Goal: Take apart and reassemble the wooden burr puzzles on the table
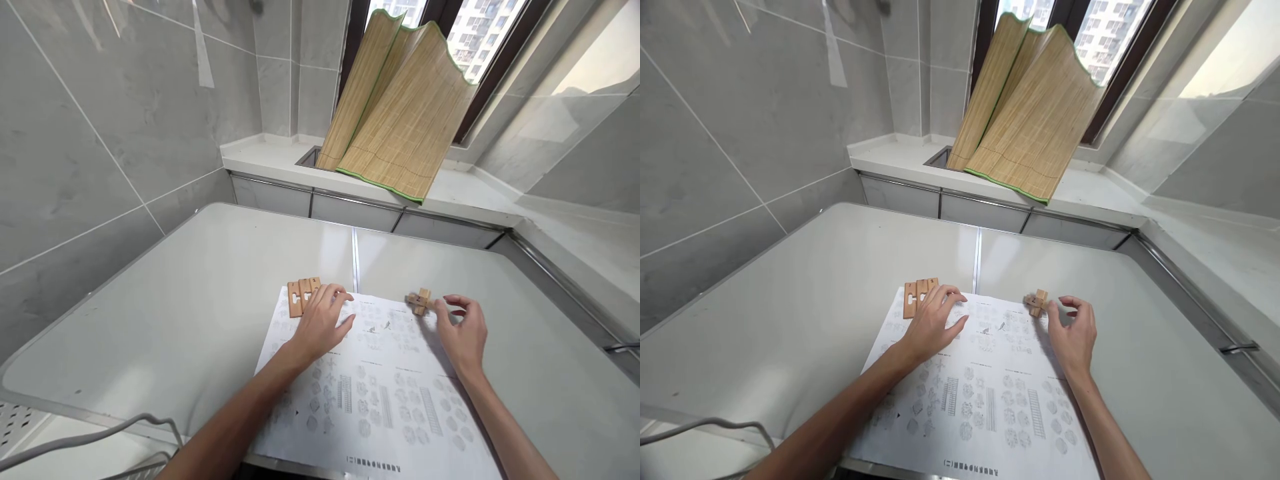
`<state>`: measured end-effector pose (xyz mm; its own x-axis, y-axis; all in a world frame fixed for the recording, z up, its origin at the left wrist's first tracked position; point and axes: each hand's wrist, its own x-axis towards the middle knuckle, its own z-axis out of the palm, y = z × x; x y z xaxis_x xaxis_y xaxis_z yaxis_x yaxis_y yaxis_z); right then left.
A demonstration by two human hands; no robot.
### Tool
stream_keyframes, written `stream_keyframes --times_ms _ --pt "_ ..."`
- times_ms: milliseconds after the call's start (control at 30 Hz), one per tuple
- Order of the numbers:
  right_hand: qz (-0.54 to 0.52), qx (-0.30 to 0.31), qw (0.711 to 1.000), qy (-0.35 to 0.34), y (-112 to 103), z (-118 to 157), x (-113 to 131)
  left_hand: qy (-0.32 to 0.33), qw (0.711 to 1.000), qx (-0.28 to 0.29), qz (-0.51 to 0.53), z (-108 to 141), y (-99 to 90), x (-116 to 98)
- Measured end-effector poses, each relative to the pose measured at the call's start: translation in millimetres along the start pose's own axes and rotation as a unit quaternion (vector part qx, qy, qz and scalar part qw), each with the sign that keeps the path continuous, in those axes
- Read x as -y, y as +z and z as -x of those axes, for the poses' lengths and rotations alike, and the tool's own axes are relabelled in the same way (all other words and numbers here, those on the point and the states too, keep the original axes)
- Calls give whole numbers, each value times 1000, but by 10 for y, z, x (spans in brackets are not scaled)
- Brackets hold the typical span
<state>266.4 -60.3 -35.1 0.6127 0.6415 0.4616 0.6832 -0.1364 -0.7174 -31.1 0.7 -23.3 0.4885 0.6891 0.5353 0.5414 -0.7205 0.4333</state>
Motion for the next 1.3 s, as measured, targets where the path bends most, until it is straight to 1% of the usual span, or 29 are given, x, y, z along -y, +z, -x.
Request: stream_keyframes --times_ms 100,167,267,367,433,500,600,733,900,1100,1200,1300 --pt "-45 -12 995 -83 -15 96 171 -8 1000 -3 -15 -14 -32 8" --pt "-77 20 989 -127 -2 195 279 -14 999 -4 -35 -27 -73 26" --pt "-94 103 971 -192 40 356 388 -37 997 4 -64 -43 -168 93" --pt "-91 209 947 -224 68 475 444 -56 996 27 -60 -40 -295 224" --pt "-97 260 935 -220 69 516 465 -57 996 46 -48 -24 -381 334" --pt "-101 286 929 -212 61 530 479 -61 995 69 -40 -2 -455 437" --pt "-103 303 923 -214 51 523 491 -88 991 101 -26 24 -525 540" --pt "-104 313 919 -215 49 503 495 -131 983 129 -9 21 -548 581" --pt "-110 345 910 -201 61 499 486 -136 982 128 2 8 -550 563" --pt "-108 355 909 -192 68 512 510 -94 987 127 -12 7 -591 501" --pt "-103 354 910 -193 64 508 525 -64 990 129 -7 -10 -579 399" --pt "-102 350 911 -194 61 497 525 -37 988 151 17 -26 -483 225"
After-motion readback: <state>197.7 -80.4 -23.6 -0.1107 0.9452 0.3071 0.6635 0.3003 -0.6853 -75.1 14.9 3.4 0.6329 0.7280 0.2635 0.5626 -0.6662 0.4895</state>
